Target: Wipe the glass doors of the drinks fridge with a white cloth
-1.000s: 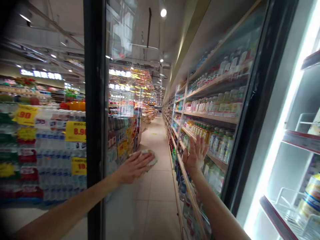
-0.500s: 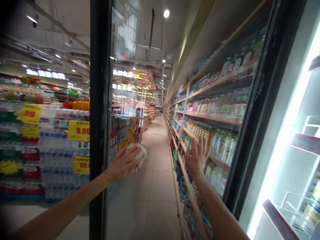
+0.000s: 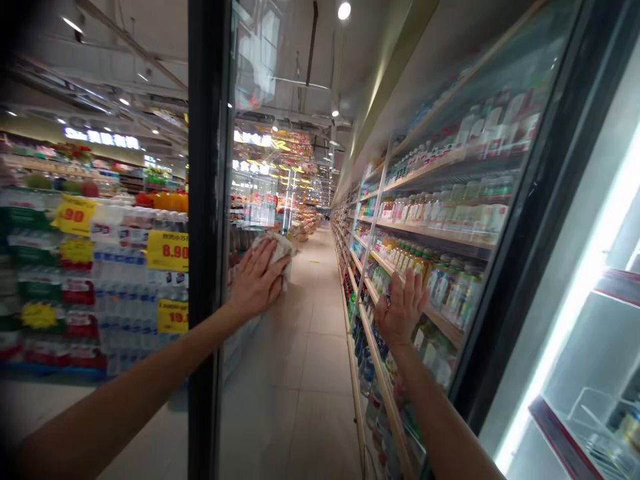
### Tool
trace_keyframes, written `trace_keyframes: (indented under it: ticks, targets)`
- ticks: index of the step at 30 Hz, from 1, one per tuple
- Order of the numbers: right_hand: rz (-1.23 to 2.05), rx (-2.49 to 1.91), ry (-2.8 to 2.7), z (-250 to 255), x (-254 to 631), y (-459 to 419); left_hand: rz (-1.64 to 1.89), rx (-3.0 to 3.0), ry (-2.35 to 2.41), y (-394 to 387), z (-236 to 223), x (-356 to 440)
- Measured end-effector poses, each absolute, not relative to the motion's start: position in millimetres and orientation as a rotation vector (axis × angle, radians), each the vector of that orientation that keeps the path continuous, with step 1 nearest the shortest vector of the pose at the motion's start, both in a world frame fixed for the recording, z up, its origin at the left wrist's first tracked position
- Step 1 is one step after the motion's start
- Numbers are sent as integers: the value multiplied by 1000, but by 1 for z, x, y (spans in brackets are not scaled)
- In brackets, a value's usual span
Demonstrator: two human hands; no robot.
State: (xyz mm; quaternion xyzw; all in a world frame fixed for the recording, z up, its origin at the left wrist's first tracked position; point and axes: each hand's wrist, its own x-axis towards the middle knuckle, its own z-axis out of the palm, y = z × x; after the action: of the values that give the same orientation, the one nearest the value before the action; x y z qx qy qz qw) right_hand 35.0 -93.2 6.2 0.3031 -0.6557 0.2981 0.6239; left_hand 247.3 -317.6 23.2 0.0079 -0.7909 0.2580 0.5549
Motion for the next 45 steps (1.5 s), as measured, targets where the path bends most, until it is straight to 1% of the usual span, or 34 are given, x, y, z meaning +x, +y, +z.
trace_keyframes:
  ticks: [1, 5, 7, 10, 11, 16, 18, 21, 22, 23, 26, 28, 32, 33, 35, 37, 39, 41, 43, 45]
  targets:
    - [684, 695, -1508, 6, 35, -93, 631, -16, -1884, -315, 21, 245]
    - [670, 695, -1510, 6, 35, -94, 853, -482, -2021, -306, 13, 238]
    - [666, 695, -1502, 6, 35, -94, 756, -311, -1975, -306, 25, 237]
    - [668, 691, -1503, 7, 36, -94, 449, 172, -1783, -305, 48, 233]
    - [670, 690, -1502, 7, 36, -94, 425, 193, -1768, -302, 51, 229]
    - [671, 698, -1496, 6, 34, -94, 830, -500, -1993, -282, 39, 217]
    - [669, 708, -1502, 5, 33, -93, 773, -381, -1971, -279, 45, 215]
    - [678, 715, -1494, 6, 32, -93, 493, 77, -1848, -270, 58, 208]
    - [683, 713, -1489, 6, 33, -93, 441, 141, -1823, -265, 57, 204]
    - [685, 713, -1486, 7, 34, -93, 446, 113, -1834, -259, 53, 199]
    - [685, 710, -1489, 8, 36, -93, 706, -343, -1966, -247, 37, 186]
    - [681, 706, -1503, 8, 37, -93, 773, -456, -1983, -247, 41, 184]
    - [671, 710, -1515, 5, 34, -93, 497, 3, -1849, -253, 73, 186]
    - [672, 709, -1511, 5, 33, -93, 479, 36, -1844, -252, 76, 186]
    - [672, 707, -1503, 4, 32, -93, 593, -153, -1901, -248, 69, 182]
    - [671, 707, -1498, 3, 32, -93, 797, -510, -1952, -245, 58, 179]
    - [672, 718, -1494, 3, 32, -93, 862, -620, -1955, -248, 57, 178]
    - [680, 730, -1494, 3, 32, -92, 752, -414, -1942, -254, 70, 181]
    - [681, 735, -1496, 4, 33, -92, 551, -83, -1866, -257, 85, 184]
    - [684, 727, -1493, 5, 34, -92, 479, 31, -1817, -257, 86, 186]
